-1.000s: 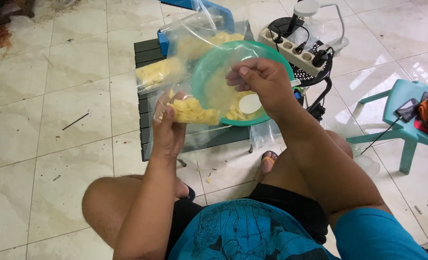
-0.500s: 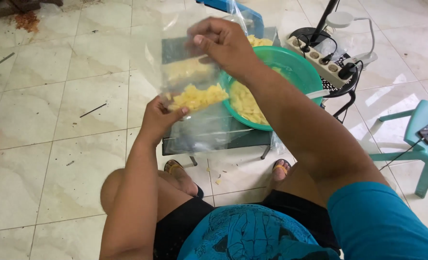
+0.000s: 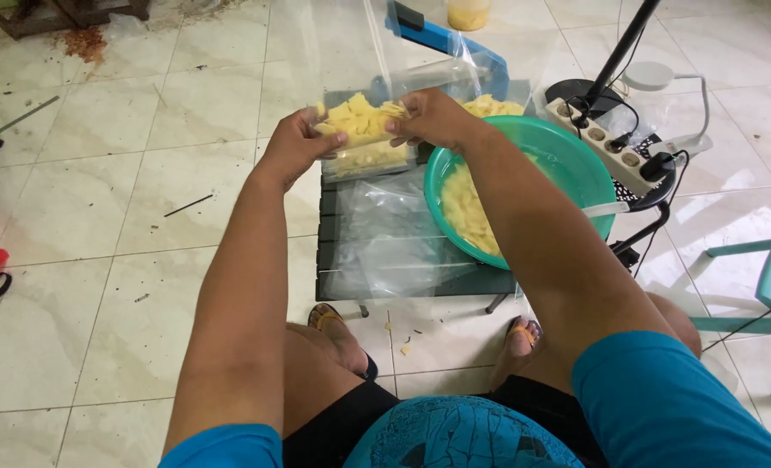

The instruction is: The person scoops sliced pieces of food from a green bowl of liquid into a plastic bag using a spoon, then holds up the bag to check the contents.

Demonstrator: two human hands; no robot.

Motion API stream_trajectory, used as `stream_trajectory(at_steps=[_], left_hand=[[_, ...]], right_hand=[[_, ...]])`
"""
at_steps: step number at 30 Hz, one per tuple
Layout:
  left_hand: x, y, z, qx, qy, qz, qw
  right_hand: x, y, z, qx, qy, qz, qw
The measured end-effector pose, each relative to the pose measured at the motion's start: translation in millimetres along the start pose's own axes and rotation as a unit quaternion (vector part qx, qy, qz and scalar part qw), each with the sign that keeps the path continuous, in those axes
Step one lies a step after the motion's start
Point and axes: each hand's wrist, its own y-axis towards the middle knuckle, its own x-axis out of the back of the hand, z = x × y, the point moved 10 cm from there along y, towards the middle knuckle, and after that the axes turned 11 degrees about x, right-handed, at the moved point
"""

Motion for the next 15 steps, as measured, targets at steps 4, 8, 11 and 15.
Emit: stream_trajectory(at_steps=[4, 8, 11, 15], left_hand=[[2.2, 10.5, 3.6, 0.004, -0.025, -0.010, 1.000], [-7.9, -3.0, -3.9, 0.006, -0.040, 0.019, 0.999], [-7.8, -4.0, 19.7, 0.018, -0.066, 0.018, 0.998], [-7.3, -16.3, 46.0, 0.035, -0.094, 0.019, 0.995]], right_hand=[[-0.6, -5.3, 5.2, -0.011, 0.034, -0.014, 0.999], [6.0, -7.2, -13.1, -0.005, 0.052, -0.022, 0.998], [-11.4, -26.2, 17.2, 0.001, 0.091, -0.033, 0.995], [-37.0, -52.0, 55.2, -0.002, 0.105, -0.009, 0.994]])
